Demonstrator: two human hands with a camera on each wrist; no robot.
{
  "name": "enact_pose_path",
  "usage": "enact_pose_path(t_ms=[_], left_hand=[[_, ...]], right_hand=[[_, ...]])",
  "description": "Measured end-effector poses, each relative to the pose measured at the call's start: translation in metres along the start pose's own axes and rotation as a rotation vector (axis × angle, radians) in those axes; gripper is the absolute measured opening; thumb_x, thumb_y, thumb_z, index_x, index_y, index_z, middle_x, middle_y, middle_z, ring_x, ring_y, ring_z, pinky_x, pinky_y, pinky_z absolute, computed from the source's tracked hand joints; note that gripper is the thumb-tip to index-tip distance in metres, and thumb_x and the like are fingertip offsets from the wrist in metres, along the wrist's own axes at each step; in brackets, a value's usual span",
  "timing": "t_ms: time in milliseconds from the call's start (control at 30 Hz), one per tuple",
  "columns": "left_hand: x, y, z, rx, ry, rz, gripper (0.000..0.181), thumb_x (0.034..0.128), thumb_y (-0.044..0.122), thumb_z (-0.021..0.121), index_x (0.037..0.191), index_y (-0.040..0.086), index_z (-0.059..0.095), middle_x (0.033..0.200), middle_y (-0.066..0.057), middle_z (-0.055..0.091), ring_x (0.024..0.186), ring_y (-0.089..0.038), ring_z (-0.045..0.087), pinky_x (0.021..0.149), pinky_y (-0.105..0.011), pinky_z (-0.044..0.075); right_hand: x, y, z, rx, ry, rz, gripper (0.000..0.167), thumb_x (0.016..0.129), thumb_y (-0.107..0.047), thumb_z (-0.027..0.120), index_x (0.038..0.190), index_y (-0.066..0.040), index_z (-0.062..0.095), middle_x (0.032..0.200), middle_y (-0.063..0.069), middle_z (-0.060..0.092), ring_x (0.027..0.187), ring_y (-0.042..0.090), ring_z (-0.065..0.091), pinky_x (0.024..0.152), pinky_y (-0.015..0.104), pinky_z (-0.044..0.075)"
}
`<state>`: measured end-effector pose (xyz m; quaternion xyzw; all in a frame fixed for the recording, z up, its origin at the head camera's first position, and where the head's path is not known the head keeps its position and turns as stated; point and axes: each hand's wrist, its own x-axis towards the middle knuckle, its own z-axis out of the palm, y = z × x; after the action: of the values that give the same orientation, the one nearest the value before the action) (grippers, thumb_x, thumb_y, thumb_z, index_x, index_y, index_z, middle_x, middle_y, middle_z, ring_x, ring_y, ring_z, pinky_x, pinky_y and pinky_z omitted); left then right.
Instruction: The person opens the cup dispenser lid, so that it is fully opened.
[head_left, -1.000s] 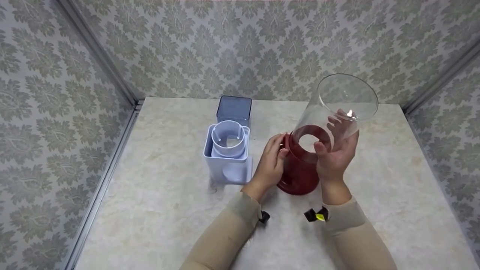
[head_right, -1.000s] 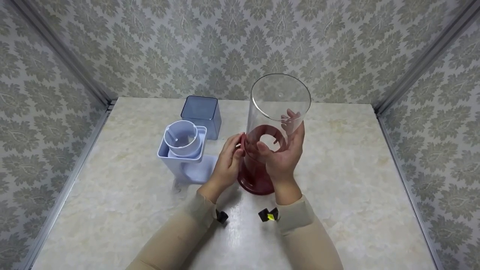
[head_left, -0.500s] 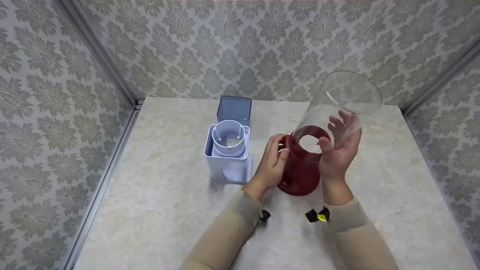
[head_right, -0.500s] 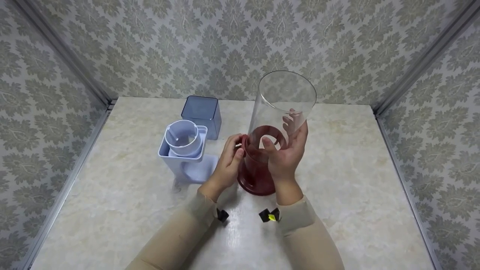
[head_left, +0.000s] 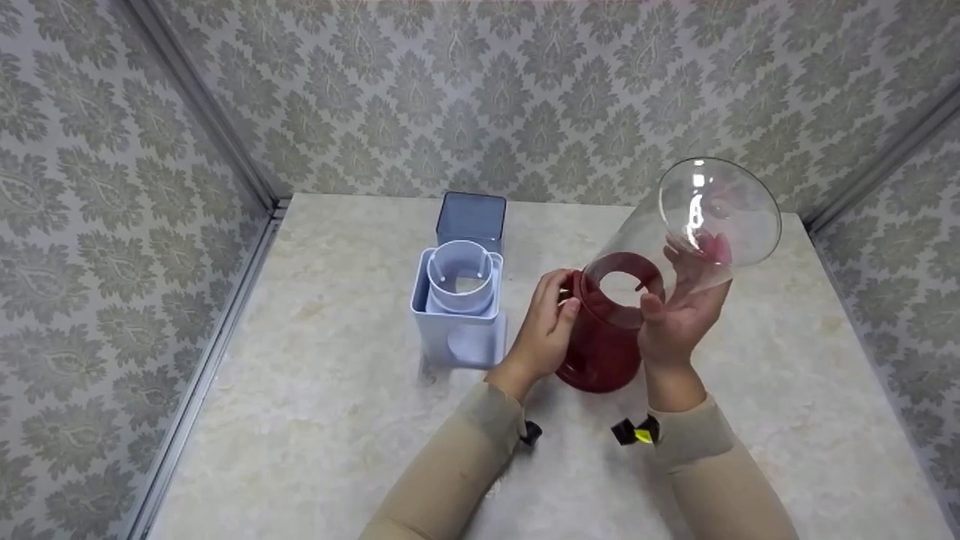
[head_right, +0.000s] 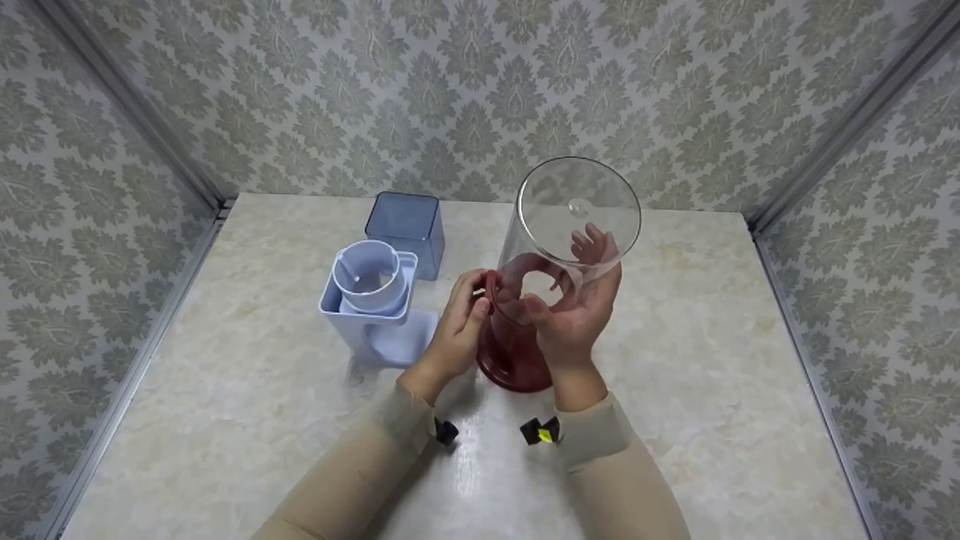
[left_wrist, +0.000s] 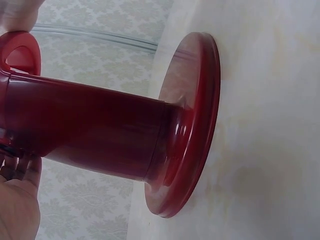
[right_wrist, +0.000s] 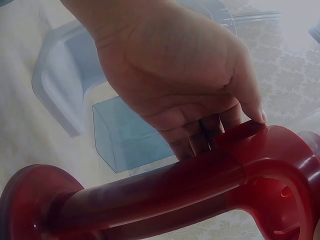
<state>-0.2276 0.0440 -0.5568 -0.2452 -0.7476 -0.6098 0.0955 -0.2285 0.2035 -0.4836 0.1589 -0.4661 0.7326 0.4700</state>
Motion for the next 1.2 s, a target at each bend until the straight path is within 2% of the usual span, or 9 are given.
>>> enact_pose_path(t_ms=[267,500,600,767,1033,1200], left_hand=[[0.0,0.0,0.0,-0.023,0.01,0.001,0.045,0.1196,0.018,0.048,0.159,-0.004,0.049,0.16,-0.023,0.051,0.149,-0.033,0.056,0.131,-0.042,0.049],[0.001,0.001,-0.001,-0.059,0.012,-0.01,0.044,0.1198,0.017,0.048,0.158,-0.004,0.05,0.159,-0.022,0.051,0.148,-0.032,0.057,0.13,-0.04,0.051],[0.001,0.0,-0.001,-0.051,0.011,-0.015,0.043,0.1198,0.017,0.048,0.158,-0.004,0.05,0.159,-0.022,0.051,0.148,-0.032,0.058,0.13,-0.04,0.051],[0.001,0.0,-0.002,-0.06,0.01,-0.016,0.044,0.1198,0.017,0.049,0.158,-0.005,0.05,0.16,-0.022,0.051,0.148,-0.033,0.058,0.13,-0.039,0.051],[0.0,0.0,-0.001,-0.097,0.005,-0.03,0.045,0.1203,0.018,0.048,0.16,-0.003,0.049,0.162,-0.02,0.05,0.15,-0.032,0.057,0.129,-0.038,0.053],[-0.002,0.0,0.0,-0.099,-0.001,-0.038,0.046,0.1205,0.02,0.048,0.161,-0.002,0.049,0.162,-0.019,0.049,0.148,-0.031,0.057,0.127,-0.037,0.054]], right_hand=[[0.013,-0.007,0.002,0.082,-0.023,0.037,0.136,0.059,-0.059,0.111,0.157,0.007,0.045,0.141,0.01,0.07,0.124,0.031,0.072,0.11,0.038,0.059],[0.05,-0.019,0.002,0.169,-0.091,0.149,0.12,0.056,-0.045,0.116,0.147,0.0,0.052,0.139,0.016,0.069,0.121,0.033,0.073,0.105,0.039,0.063],[0.067,-0.02,0.003,0.149,-0.108,0.173,0.123,0.054,-0.044,0.117,0.148,-0.002,0.051,0.139,0.016,0.067,0.121,0.032,0.071,0.105,0.04,0.06],[0.088,-0.016,0.006,0.07,-0.146,0.146,0.126,0.05,-0.052,0.116,0.146,0.001,0.056,0.138,0.015,0.067,0.123,0.033,0.068,0.106,0.041,0.057],[0.111,-0.004,0.006,0.005,-0.211,0.127,0.118,0.056,-0.051,0.114,0.146,0.0,0.057,0.14,0.012,0.068,0.125,0.032,0.066,0.109,0.04,0.055],[0.123,0.011,0.002,-0.005,-0.235,0.149,0.118,0.058,-0.048,0.114,0.15,-0.001,0.058,0.142,0.015,0.069,0.125,0.034,0.065,0.111,0.044,0.051]])
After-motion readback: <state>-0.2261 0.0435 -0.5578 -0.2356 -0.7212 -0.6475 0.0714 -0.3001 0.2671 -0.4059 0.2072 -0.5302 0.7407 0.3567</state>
